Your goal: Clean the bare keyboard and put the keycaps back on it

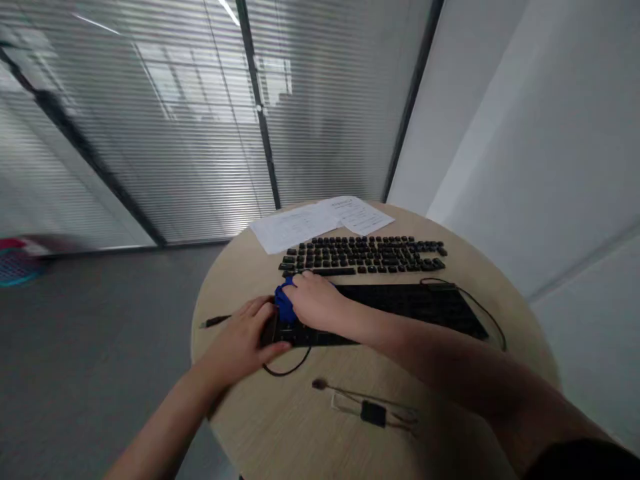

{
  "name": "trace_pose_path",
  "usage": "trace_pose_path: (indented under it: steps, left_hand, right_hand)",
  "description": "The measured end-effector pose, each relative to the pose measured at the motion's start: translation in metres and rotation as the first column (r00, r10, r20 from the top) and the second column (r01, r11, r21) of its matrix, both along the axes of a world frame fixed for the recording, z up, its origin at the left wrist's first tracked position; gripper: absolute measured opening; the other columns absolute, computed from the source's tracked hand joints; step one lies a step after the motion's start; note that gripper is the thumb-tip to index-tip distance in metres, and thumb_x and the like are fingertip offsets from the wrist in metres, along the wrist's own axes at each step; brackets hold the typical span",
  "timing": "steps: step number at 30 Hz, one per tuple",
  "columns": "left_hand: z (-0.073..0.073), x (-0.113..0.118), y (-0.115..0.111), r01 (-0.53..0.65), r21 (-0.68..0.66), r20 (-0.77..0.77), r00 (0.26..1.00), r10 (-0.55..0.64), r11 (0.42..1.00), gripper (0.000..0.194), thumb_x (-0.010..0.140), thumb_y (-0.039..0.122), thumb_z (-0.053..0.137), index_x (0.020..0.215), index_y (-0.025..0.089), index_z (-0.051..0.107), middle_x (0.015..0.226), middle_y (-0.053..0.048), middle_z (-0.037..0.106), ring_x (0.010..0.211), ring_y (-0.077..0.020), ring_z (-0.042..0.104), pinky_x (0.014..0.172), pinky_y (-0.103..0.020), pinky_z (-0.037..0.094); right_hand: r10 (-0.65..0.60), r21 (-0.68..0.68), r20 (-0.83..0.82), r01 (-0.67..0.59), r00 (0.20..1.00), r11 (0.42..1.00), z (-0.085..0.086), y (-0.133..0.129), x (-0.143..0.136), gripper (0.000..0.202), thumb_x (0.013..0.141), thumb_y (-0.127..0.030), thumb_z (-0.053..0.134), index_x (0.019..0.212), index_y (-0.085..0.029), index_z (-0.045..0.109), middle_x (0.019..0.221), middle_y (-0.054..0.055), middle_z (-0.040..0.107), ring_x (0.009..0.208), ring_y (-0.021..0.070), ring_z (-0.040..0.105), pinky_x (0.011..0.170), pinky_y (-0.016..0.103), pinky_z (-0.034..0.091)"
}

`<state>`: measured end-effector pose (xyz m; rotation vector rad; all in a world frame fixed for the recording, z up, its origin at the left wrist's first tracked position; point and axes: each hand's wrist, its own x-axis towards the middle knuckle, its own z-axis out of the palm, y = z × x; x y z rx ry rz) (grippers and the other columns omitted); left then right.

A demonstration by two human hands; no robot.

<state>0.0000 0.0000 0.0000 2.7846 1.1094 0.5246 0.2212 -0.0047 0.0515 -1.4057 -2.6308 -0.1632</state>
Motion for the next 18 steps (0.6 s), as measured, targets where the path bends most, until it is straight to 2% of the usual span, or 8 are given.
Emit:
trace_pose_path:
  steps: [7,13,18]
  left_hand:
    - [-0.004,-0.003,0.000,0.011,-0.016,0.070,0.997,-0.010,1.000,0.058,0.085,0.067,0.069,0.120,0.021,0.061,0.141,-0.018,0.062,0.130,-0.0377,0.059,0.107,-0.059,0.052]
    - [-0.003,-0.002,-0.002,0.003,-0.027,0.065,0.998,-0.002,1.000,0.059,0.086,0.068,0.069,0.122,0.021,0.060,0.143,-0.017,0.061,0.132,-0.0376,0.058,0.109,-0.060,0.050]
    - [0.002,-0.001,-0.006,0.002,-0.028,0.060,0.998,-0.001,1.000,0.062,0.085,0.070,0.069,0.123,0.022,0.059,0.143,-0.017,0.061,0.131,-0.0377,0.059,0.108,-0.060,0.051]
  right_hand:
    - [-0.067,-0.009,0.066,0.068,0.996,0.998,0.002,-0.012,0.026,0.026,0.097,-0.009,0.048,0.115,-0.011,0.068,0.110,0.015,0.067,0.099,0.0282,0.063,0.082,0.039,0.054]
    - [-0.127,-0.113,0.153,0.145,0.980,0.983,0.009,-0.030,0.079,0.024,0.097,-0.009,0.049,0.107,-0.012,0.071,0.108,0.014,0.069,0.101,0.0267,0.064,0.088,0.038,0.051]
    - [-0.166,-0.104,0.140,0.181,0.976,0.978,0.001,-0.046,0.130,0.026,0.091,-0.008,0.056,0.109,-0.013,0.073,0.113,0.016,0.070,0.104,0.0266,0.064,0.095,0.038,0.049]
